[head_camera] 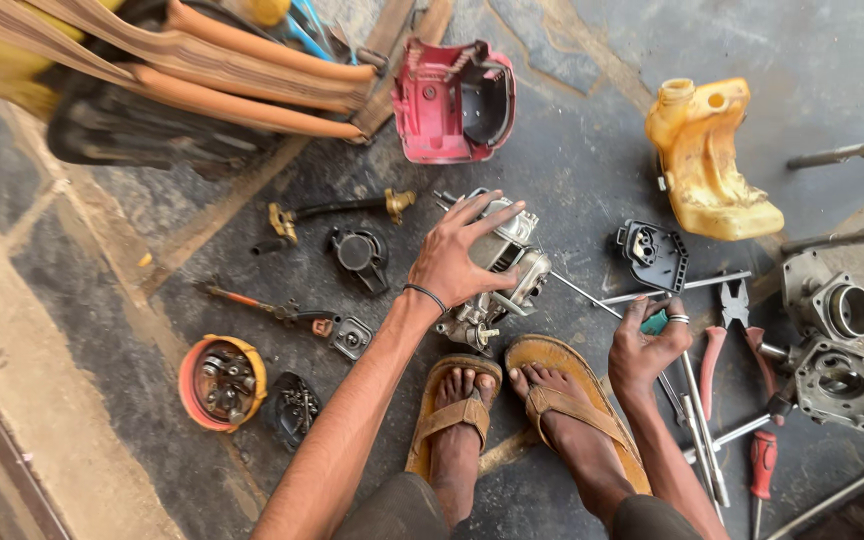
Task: The person removes a yellow plastic cover from a small engine using a screwdriver, then uses the screwdriver to adjust or tighten components on the engine body. Various tools and disassembled parts are visible on the floor around the work area.
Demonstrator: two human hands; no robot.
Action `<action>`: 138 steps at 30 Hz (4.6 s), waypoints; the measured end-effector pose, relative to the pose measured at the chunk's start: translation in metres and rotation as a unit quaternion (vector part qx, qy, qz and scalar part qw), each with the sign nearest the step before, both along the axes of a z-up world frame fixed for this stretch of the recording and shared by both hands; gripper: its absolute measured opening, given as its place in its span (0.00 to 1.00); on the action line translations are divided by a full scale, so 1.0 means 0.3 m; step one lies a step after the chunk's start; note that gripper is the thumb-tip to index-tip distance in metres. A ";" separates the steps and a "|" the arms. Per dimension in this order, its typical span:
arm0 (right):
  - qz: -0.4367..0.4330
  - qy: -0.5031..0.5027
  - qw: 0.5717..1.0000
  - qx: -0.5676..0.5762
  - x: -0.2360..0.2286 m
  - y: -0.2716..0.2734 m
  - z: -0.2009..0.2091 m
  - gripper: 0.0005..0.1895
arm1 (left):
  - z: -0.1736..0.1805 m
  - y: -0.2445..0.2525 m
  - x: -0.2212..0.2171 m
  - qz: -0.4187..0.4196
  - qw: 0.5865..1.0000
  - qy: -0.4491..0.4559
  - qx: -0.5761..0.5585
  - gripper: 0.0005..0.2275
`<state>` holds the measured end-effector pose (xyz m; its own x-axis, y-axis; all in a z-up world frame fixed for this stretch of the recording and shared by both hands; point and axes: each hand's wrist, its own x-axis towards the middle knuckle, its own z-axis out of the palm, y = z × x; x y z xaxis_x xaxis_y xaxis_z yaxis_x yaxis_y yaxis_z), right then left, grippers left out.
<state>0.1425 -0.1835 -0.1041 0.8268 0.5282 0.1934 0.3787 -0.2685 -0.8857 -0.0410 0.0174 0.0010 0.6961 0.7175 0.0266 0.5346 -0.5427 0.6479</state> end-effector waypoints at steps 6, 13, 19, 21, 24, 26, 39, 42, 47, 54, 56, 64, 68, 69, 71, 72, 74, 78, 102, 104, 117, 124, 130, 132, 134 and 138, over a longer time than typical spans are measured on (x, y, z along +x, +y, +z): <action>0.001 0.020 1.000 0.019 -0.003 0.027 0.033 0.12 | 0.000 0.013 -0.010 0.001 1.000 -0.004 0.002 0.37; 0.027 0.029 0.999 0.030 0.025 0.042 0.016 0.16 | -0.002 0.015 0.001 0.015 1.000 0.001 0.006 0.36; 0.025 0.000 1.000 0.007 0.029 0.038 0.016 0.16 | 0.019 0.003 0.009 0.012 1.000 -0.001 0.009 0.35; 0.022 0.102 0.993 -0.061 0.050 0.026 0.025 0.18 | 0.024 0.002 0.026 0.008 1.000 0.007 0.008 0.34; 0.072 0.359 0.931 -0.008 0.080 -0.002 0.044 0.13 | 0.030 0.013 0.040 0.003 0.999 0.030 0.019 0.35; 0.135 0.510 0.849 0.031 0.128 -0.027 0.057 0.08 | 0.018 0.013 0.048 -0.006 0.999 0.031 0.025 0.35; 0.300 0.808 0.506 0.039 0.258 -0.018 0.017 0.19 | -0.066 0.030 0.047 -0.029 0.996 0.089 0.000 0.37; 0.185 0.788 0.583 -0.067 0.237 0.021 0.067 0.17 | -0.046 0.065 0.030 -0.040 0.997 0.062 -0.010 0.37; 0.199 0.788 0.579 -0.073 0.199 -0.010 0.112 0.14 | -0.046 0.052 0.013 -0.062 0.996 0.065 -0.021 0.36; 0.178 0.702 0.688 -0.032 0.078 -0.094 0.051 0.10 | -0.023 0.049 0.024 -0.087 0.995 0.051 -0.023 0.36; 0.192 0.677 0.710 -0.026 0.057 -0.109 0.048 0.10 | -0.017 0.048 0.016 -0.089 0.995 0.042 -0.027 0.37; 0.204 0.603 0.771 -0.006 0.008 -0.130 0.054 0.13 | 0.003 0.047 -0.006 -0.107 0.994 0.012 -0.022 0.38; 0.201 0.595 0.778 -0.008 0.004 -0.162 0.008 0.13 | 0.006 0.042 0.000 -0.098 0.994 0.028 -0.032 0.39; 0.205 0.586 0.784 -0.007 0.012 -0.166 -0.009 0.12 | 0.008 0.043 0.003 -0.100 0.994 0.025 -0.032 0.39; 0.345 0.372 0.860 -0.047 0.064 -0.156 -0.047 0.07 | 0.010 0.049 0.019 -0.098 0.993 0.053 -0.036 0.40; 0.457 0.141 0.874 -0.084 0.124 -0.138 -0.064 0.04 | 0.008 0.051 0.035 -0.092 0.991 0.083 -0.039 0.40; 0.550 -0.099 0.816 -0.146 0.189 -0.131 -0.087 0.09 | 0.004 0.048 0.049 -0.093 0.990 0.092 -0.042 0.39; 0.523 -0.189 0.801 -0.222 0.167 -0.162 -0.043 0.27 | -0.002 0.037 0.070 -0.112 0.992 0.051 -0.027 0.39; 0.285 -0.100 0.907 -0.294 -0.083 -0.167 0.053 0.22 | 0.017 -0.003 0.086 -0.116 0.991 0.056 -0.024 0.35; 0.295 -0.152 0.893 -0.303 -0.095 -0.116 0.030 0.21 | 0.023 0.010 0.087 -0.113 0.991 0.072 -0.023 0.35; 0.098 0.350 0.927 -0.091 -0.049 -0.295 0.119 0.14 | -0.003 0.023 0.051 -0.091 0.993 0.061 -0.038 0.35; 0.045 0.537 0.827 0.161 -0.065 -0.273 0.195 0.12 | 0.004 0.032 0.037 -0.089 0.994 0.051 -0.036 0.34; 0.047 0.550 0.815 0.176 -0.065 -0.208 0.196 0.12 | 0.001 0.026 0.059 -0.086 0.993 0.076 -0.034 0.33; 0.043 0.558 0.806 0.194 -0.063 -0.195 0.183 0.12 | 0.000 0.021 0.059 -0.084 0.993 0.080 -0.038 0.33; 0.040 0.557 0.805 0.203 -0.059 -0.178 0.168 0.11 | 0.004 0.030 0.066 -0.084 0.993 0.079 -0.036 0.33; 0.031 0.552 0.811 0.193 -0.068 -0.180 0.144 0.11 | 0.005 0.025 0.066 -0.089 0.992 0.081 -0.030 0.34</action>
